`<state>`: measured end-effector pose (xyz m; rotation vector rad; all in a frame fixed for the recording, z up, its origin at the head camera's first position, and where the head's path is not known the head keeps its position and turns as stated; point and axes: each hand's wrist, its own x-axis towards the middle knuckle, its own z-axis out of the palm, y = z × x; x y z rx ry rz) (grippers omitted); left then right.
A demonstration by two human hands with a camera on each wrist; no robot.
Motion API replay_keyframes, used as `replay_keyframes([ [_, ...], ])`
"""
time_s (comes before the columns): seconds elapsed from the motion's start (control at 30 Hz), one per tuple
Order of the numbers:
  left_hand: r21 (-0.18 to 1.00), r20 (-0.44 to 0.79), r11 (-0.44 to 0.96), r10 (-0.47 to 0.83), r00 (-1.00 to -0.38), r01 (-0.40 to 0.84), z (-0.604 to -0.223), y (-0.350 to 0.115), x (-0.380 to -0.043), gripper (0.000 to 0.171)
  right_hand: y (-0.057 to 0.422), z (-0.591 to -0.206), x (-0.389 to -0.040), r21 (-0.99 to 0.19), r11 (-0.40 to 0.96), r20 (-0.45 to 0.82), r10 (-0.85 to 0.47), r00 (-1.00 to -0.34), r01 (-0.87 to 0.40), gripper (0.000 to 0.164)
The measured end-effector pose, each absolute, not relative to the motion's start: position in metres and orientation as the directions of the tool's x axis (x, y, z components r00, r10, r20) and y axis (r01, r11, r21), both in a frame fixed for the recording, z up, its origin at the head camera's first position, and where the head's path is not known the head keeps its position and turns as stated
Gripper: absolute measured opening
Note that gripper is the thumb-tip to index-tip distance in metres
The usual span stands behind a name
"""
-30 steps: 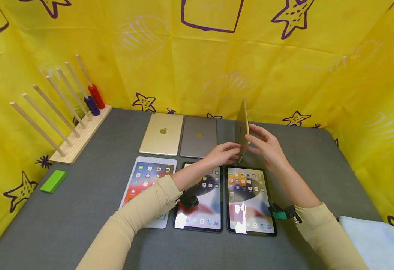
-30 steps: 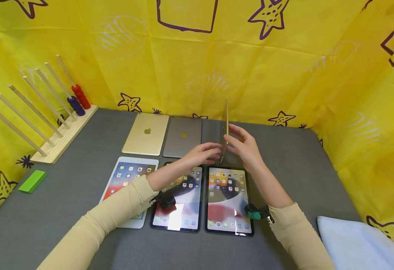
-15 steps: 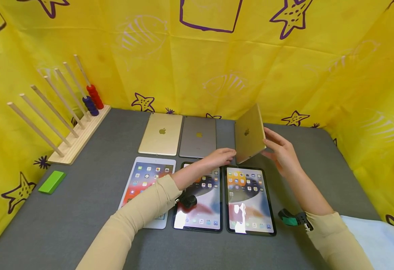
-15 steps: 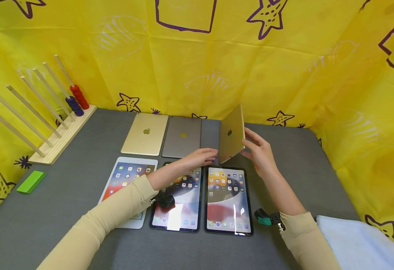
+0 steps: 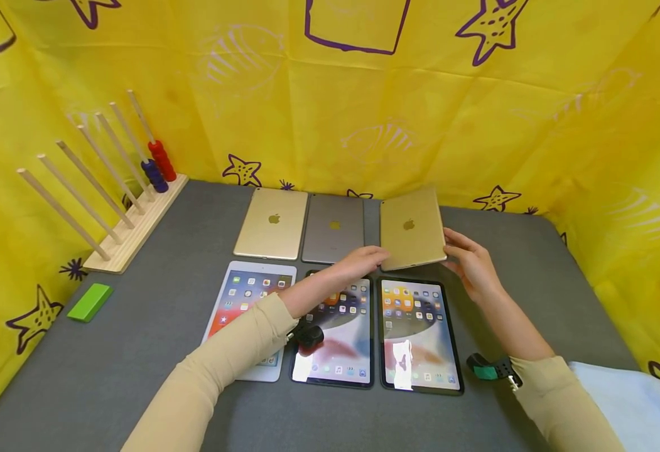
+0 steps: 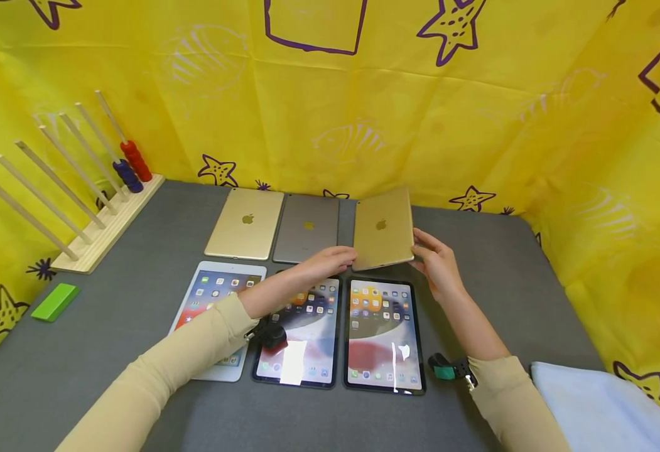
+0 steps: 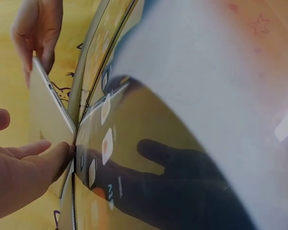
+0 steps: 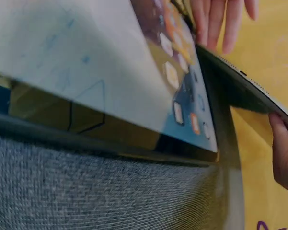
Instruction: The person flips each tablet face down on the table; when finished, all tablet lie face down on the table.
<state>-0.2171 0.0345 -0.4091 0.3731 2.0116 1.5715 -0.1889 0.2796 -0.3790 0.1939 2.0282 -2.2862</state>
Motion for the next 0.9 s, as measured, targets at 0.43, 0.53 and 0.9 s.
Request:
replay_keyframes([
  [0.43,0.936,-0.272,0.337,0.507,-0.818,-0.102,-0.404,0.026,-0.211,0.056,0.281,-0.401,-0.2,-0.949,0.164,-0.274,-0.001,-0.962,0.27,0.054],
  [0.53,0.935,-0.268,0.34,0.503,-0.821,-0.097,-0.404,0.026,-0.211,0.056,0.281,-0.403,-0.201,-0.946,0.173,-0.278,-0.001,-0.961,0.274,0.054],
  [0.9,0.932,-0.267,0.349,0.495,-0.827,-0.093,-0.406,0.026,-0.211,0.054,0.281,-0.41,-0.203,-0.936,0.209,-0.292,-0.015,-0.956,0.283,0.05],
])
